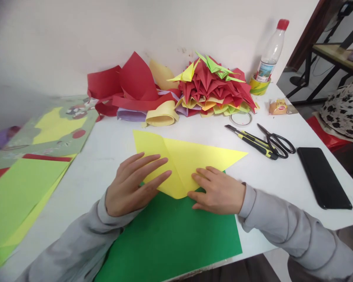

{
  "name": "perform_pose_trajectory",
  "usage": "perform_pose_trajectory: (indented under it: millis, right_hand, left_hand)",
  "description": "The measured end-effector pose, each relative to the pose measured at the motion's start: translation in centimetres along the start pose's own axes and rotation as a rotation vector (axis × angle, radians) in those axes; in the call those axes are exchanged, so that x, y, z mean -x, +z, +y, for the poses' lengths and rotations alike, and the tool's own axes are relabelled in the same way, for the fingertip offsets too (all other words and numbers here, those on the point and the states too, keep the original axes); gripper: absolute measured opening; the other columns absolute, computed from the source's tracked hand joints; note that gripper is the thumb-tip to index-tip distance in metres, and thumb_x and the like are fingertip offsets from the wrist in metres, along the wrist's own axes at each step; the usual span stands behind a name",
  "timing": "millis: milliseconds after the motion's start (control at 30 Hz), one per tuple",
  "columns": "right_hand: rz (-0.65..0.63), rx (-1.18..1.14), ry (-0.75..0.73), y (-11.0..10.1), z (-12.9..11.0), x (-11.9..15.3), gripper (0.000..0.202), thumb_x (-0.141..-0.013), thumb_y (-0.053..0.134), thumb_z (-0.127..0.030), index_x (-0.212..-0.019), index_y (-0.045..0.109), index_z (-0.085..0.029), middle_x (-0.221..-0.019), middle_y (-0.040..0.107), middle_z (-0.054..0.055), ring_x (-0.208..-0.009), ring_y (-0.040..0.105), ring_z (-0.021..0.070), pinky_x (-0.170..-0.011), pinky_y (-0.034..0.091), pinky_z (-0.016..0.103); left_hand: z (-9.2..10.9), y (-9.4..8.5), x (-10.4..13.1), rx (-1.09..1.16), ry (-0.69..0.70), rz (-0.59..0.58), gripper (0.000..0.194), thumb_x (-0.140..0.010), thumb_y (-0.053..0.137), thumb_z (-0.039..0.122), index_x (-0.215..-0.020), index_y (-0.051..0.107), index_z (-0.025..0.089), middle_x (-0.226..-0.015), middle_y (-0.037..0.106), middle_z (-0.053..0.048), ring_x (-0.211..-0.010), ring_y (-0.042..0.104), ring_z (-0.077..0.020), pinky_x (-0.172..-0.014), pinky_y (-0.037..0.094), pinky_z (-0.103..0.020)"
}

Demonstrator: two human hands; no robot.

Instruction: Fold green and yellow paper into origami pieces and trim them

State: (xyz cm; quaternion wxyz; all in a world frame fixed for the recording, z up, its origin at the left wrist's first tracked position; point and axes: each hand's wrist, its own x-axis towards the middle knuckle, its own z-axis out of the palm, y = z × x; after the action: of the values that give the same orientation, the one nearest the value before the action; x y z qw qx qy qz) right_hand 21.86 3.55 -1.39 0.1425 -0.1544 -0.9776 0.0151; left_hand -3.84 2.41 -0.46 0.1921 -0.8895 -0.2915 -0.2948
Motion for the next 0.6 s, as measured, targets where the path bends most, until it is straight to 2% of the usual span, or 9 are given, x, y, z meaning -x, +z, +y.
perform_pose_trajectory:
  millis: [167, 333, 600]
  right_hand:
    - [0.027, 0.013, -0.022, 0.0, -0.1, 0.0, 0.031, -0.091, 0.052, -0.039, -0.105, 0.065, -0.014, -0.116, 0.059, 0.023, -0.114, 0.055, 0.0332, -0.092, 0.047, 0.048]
    - [0.035, 0.041, -0.051, -0.2, -0.1, 0.0, 0.031, -0.092, 0.049, -0.037, -0.104, 0.066, -0.013, -0.114, 0.060, 0.023, -0.112, 0.056, 0.0316, -0.091, 0.048, 0.047]
    - [-0.001, 0.094, -0.088, -0.2, -0.1, -0.1, 0.035, -0.095, 0.044, -0.038, -0.107, 0.064, -0.013, -0.112, 0.060, 0.022, -0.108, 0.056, 0.0315, -0.085, 0.046, 0.047]
  left_hand:
    - [0.2, 0.7, 0.2, 0.064, -0.110, 0.051, 0.041, -0.080, 0.048, 0.001, -0.114, 0.058, 0.022, -0.120, 0.063, -0.015, -0.119, 0.054, -0.0285, -0.097, 0.042, -0.054]
    - [-0.1, 1.8, 0.1, 0.202, -0.156, 0.079, 0.037, -0.081, 0.051, 0.006, -0.112, 0.057, 0.025, -0.140, 0.046, -0.012, -0.128, 0.042, -0.0317, -0.096, 0.043, -0.054]
    - [-1.0, 4.1, -1.7, 0.279, -0.110, 0.071, 0.036, -0.082, 0.045, 0.005, -0.108, 0.057, 0.027, -0.139, 0.044, -0.008, -0.128, 0.039, -0.0298, -0.098, 0.042, -0.052]
